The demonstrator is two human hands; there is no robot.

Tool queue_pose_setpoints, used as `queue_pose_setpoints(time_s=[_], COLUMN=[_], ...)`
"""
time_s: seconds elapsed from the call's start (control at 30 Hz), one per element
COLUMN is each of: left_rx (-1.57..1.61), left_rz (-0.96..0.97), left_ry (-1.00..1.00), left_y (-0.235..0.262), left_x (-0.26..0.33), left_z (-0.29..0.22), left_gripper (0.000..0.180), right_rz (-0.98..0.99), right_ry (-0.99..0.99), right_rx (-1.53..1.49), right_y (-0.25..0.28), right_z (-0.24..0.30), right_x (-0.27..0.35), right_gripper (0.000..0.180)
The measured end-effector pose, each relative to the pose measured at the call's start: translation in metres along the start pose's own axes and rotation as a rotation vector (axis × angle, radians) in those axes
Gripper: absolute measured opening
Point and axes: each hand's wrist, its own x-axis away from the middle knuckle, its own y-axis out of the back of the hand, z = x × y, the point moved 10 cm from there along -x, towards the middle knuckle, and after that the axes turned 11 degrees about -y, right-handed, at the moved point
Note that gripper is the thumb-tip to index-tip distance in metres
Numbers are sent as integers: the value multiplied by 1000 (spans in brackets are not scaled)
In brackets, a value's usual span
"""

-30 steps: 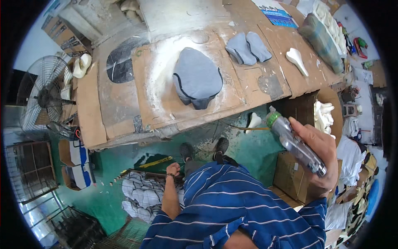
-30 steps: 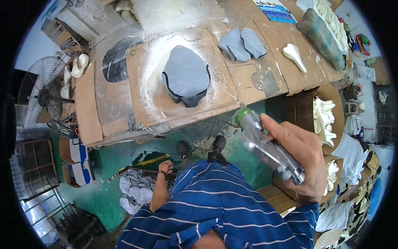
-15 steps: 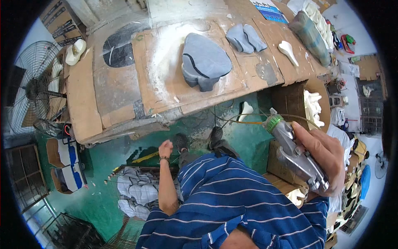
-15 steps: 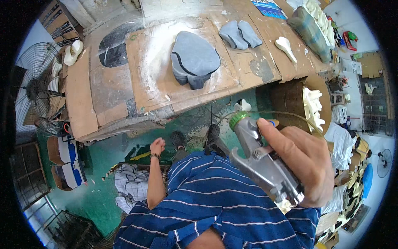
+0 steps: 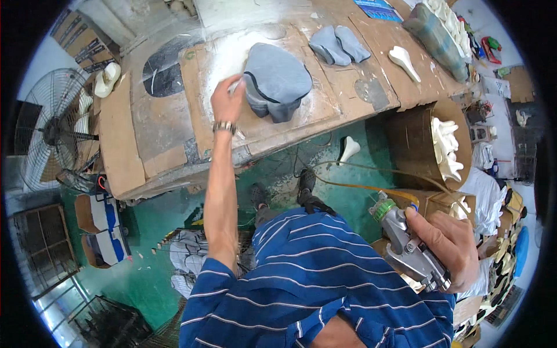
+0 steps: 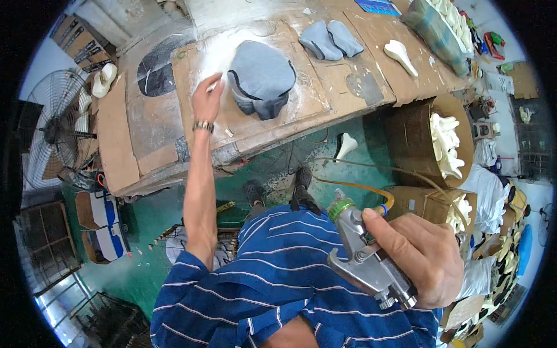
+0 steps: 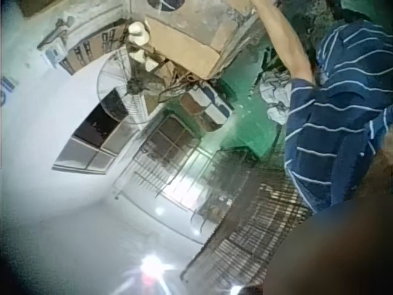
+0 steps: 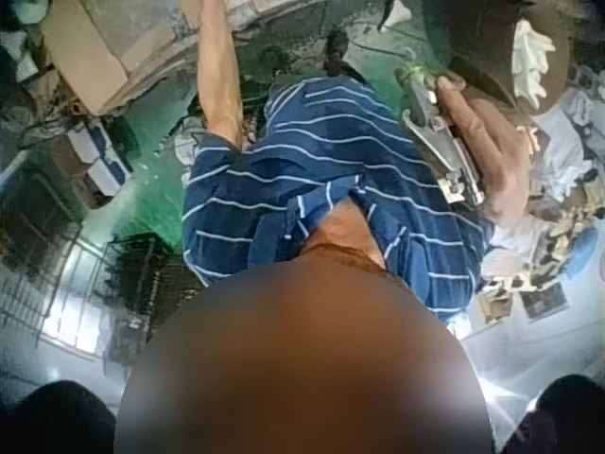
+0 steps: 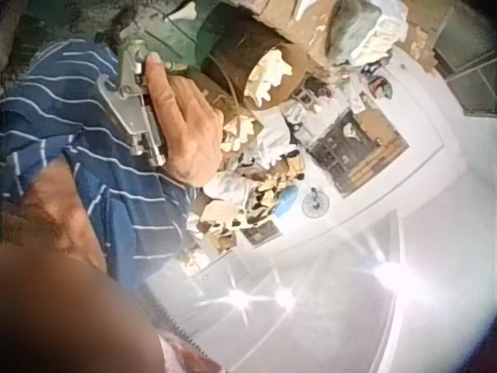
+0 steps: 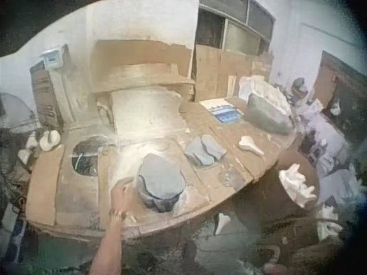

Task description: A person uses an air spray gun to clean or process bicycle seat pads and organizes them on a workbench and a rack.

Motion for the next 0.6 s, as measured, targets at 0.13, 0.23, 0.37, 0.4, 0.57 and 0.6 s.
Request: queue_pose_setpoints(time_s=[0.13,0.23,0.37,0.4,0.57,0.6], left_rx=[-660,-926,-861,-834,-705,-748], left_rz=[502,601,616,603,561,529], left_ry=[-165,-116,30,37,120,73], left_y=[-78,-89,-86,-85,-82,-80], left_x=[-45,-58,-62,-62,-53,-52], left_z=[-25,-12,13,15,21,16], left_gripper=[49,56,49,49,53,53], right_rz=[-49,-86,-30,-58,-120,-130], right_ry=[-14,-49,-90,-87,-86,-84], right_rx=[-62,-153,-325,-351,-430,-428], right_y=[8,13,5,6,7,9], right_z=[-50,-85,-123,-132,-182,-189], right_x=[12,21,33,35,38,40], right_gripper=[69,67,60,60,64,64])
